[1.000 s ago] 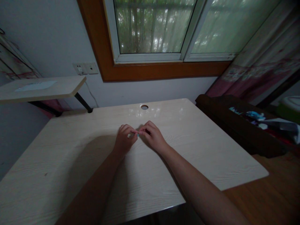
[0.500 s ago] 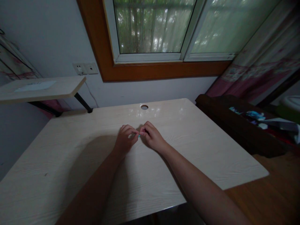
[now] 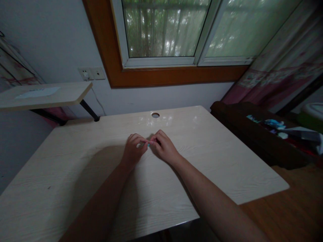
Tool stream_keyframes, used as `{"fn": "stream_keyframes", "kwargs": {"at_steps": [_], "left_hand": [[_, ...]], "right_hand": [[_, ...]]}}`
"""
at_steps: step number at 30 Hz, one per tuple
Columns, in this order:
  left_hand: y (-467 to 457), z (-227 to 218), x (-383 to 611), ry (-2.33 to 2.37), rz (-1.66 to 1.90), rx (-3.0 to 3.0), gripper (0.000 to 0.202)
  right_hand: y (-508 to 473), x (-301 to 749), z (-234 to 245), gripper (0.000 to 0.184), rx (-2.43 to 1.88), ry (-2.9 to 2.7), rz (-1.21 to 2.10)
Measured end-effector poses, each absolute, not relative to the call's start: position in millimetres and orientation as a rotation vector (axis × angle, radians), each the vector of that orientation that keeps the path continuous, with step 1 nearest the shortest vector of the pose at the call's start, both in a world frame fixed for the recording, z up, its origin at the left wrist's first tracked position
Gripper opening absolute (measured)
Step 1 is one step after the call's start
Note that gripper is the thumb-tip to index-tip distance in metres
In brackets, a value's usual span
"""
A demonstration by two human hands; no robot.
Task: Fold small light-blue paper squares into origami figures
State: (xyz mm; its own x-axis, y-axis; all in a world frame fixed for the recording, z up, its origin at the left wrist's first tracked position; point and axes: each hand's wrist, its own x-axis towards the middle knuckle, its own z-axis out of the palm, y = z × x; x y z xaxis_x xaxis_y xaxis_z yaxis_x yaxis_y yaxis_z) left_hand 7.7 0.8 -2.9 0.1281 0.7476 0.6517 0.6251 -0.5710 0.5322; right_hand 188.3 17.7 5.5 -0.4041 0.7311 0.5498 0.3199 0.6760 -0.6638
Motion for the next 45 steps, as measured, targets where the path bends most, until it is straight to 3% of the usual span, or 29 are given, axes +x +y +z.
{"fn": "stream_keyframes", "kwargs": {"at_steps": [45], "left_hand": [[0.6,-1.2,9.2,1.361,1.467,2.223,0.009]], "right_hand": [[15.4,189.0,4.8,0.006,-0.863,-2.074,0.492]]}}
